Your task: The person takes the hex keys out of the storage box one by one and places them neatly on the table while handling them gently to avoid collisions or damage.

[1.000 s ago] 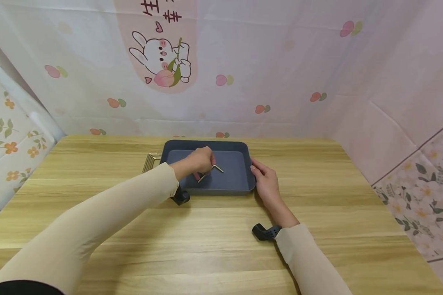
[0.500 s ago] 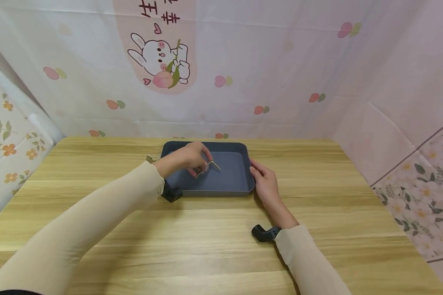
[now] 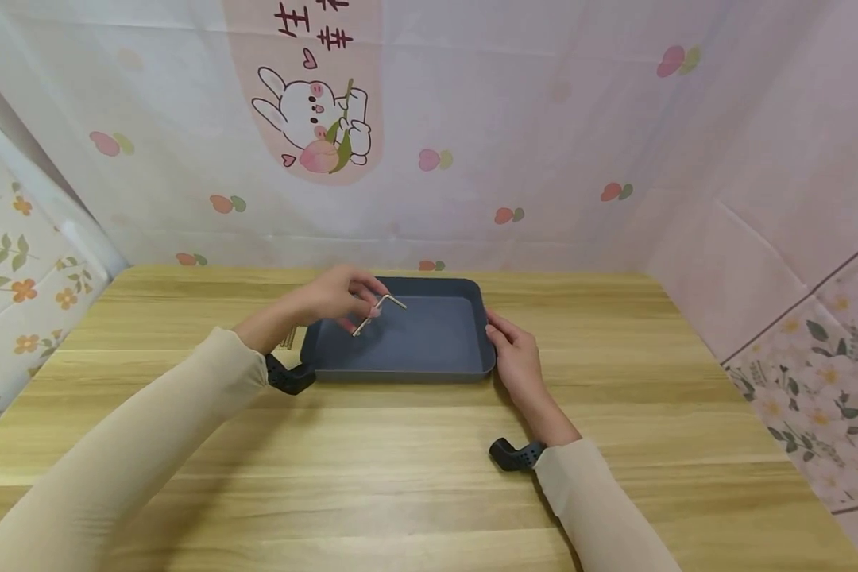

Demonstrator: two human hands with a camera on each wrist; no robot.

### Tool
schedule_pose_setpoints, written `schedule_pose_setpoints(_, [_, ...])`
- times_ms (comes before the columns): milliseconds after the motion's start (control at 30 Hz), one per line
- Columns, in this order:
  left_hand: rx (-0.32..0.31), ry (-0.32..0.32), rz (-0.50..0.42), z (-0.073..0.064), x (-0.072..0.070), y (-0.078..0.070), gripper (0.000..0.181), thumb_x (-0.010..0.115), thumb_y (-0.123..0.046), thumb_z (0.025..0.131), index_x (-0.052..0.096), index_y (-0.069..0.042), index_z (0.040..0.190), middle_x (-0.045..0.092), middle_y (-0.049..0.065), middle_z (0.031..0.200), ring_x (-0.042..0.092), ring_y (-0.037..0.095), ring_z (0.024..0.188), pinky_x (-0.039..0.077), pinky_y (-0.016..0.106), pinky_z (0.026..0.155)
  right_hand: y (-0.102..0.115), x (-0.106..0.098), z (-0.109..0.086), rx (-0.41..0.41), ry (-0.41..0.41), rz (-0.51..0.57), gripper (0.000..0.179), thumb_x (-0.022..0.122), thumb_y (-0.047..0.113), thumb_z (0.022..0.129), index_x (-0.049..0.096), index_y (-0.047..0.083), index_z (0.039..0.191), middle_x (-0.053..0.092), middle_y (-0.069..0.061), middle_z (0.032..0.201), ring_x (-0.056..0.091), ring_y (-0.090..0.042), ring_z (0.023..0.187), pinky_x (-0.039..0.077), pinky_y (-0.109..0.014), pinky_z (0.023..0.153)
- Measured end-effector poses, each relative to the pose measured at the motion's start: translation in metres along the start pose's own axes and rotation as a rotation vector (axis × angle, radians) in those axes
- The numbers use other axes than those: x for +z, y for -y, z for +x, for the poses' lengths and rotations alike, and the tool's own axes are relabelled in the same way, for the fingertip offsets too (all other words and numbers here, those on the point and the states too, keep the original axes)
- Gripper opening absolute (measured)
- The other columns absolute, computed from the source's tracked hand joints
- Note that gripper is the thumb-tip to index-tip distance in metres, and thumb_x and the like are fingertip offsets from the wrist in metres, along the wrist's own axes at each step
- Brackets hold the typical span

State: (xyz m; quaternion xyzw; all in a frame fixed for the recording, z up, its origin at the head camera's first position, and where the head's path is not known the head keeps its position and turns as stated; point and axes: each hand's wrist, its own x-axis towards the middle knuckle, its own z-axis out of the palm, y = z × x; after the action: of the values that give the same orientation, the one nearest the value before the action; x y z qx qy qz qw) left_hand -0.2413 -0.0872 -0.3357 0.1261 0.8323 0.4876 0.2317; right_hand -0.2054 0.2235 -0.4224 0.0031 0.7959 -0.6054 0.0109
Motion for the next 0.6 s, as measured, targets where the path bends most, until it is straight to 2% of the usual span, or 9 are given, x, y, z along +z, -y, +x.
schedule_pose_setpoints(200, [0.018,-0.103,-0.086,-0.016,-0.014,0.010,0.040,0.062,-0.003,0.098,0.057,-0.003,0.138,0.064,0.009,0.106,0.066,0.031,0.098,0.062,0.045,0.076,-0.003,0.000,0.000,-0.006,0.016,-0.003,0.045,0.048,0.023,0.108,0.047,0.012,0.152,0.045,-0.007,0.159,0.036,-0.018,0.151,0.033,-0.038,0.122])
schedule_pose_setpoints(400, [0.023,-0.204,-0.084,-0.029,-0.032,0.025,0.041,0.062,-0.006,0.100,0.056,-0.005,0.140,0.060,0.014,0.115,0.066,0.027,0.094,0.062,0.041,0.074,-0.003,0.000,0.000,-0.011,0.034,0.001,0.045,0.047,0.024,0.109,0.046,0.013,0.152,0.043,-0.005,0.160,0.036,-0.016,0.151,0.037,-0.029,0.119])
schedule_pose_setpoints(467, [0.019,-0.237,-0.084,-0.031,-0.037,0.032,0.042,0.061,-0.005,0.100,0.055,-0.004,0.141,0.059,0.017,0.118,0.065,0.023,0.088,0.062,0.041,0.073,-0.003,0.000,-0.001,-0.012,0.033,0.000,0.045,0.047,0.024,0.109,0.046,0.013,0.152,0.043,-0.005,0.160,0.036,-0.016,0.151,0.038,-0.025,0.118])
schedule_pose_setpoints(600, [0.011,-0.292,-0.086,-0.037,-0.046,0.046,0.042,0.061,-0.003,0.099,0.055,-0.002,0.141,0.057,0.021,0.122,0.063,0.019,0.082,0.062,0.042,0.073,-0.003,0.000,0.000,-0.011,0.028,0.004,0.044,0.047,0.023,0.109,0.047,0.013,0.152,0.044,-0.004,0.159,0.036,-0.016,0.151,0.038,-0.024,0.117])
